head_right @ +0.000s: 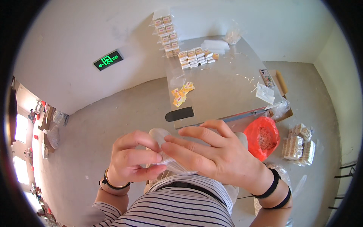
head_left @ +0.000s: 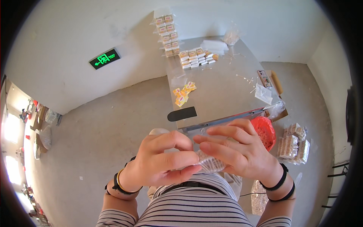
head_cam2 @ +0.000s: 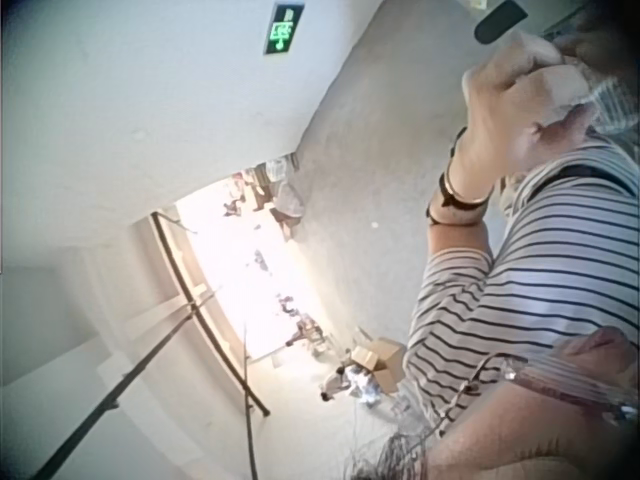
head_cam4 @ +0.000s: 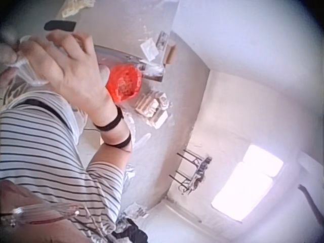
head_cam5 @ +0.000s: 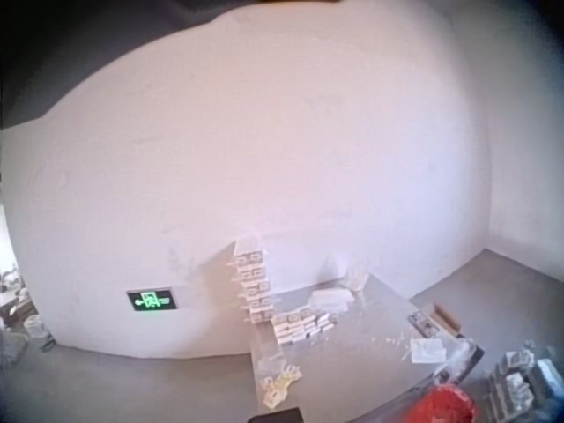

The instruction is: Packing cotton swabs into small plastic bags.

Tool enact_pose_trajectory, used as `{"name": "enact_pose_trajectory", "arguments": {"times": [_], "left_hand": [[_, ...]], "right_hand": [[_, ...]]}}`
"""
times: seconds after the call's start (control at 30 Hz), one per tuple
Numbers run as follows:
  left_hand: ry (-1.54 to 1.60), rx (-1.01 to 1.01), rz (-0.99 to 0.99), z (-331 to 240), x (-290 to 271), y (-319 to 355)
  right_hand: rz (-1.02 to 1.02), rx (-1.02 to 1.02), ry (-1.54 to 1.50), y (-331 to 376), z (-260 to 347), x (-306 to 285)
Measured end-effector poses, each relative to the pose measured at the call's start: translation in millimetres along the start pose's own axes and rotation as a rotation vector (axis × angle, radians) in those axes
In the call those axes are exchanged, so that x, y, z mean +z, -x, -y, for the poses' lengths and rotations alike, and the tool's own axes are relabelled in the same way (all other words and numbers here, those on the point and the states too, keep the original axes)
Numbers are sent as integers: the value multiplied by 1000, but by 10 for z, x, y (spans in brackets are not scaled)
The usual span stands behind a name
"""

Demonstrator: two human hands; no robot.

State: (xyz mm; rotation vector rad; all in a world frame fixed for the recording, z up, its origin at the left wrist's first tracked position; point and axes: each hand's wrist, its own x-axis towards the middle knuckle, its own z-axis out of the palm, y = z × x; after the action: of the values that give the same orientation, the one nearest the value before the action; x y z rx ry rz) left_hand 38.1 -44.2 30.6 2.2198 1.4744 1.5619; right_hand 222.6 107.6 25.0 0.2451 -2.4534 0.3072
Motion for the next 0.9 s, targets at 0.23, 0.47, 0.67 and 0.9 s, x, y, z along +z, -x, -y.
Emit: {"name": "enact_pose_trajectory", "arguments": {"times": [0.23, 0.47, 0.67, 0.9], "left_hand": [[107, -65, 15, 141, 18, 27], [416, -300, 4, 256, 132, 173], [699, -507, -39, 289, 267, 306], [927, -647, -137, 433, 401, 401]], "right_hand": [[112, 112, -124, -72, 0, -33], [212, 216, -260, -94, -53, -36], [345, 298, -415, -79, -117, -74], [410, 437, -508, -53, -169, -72]]}}
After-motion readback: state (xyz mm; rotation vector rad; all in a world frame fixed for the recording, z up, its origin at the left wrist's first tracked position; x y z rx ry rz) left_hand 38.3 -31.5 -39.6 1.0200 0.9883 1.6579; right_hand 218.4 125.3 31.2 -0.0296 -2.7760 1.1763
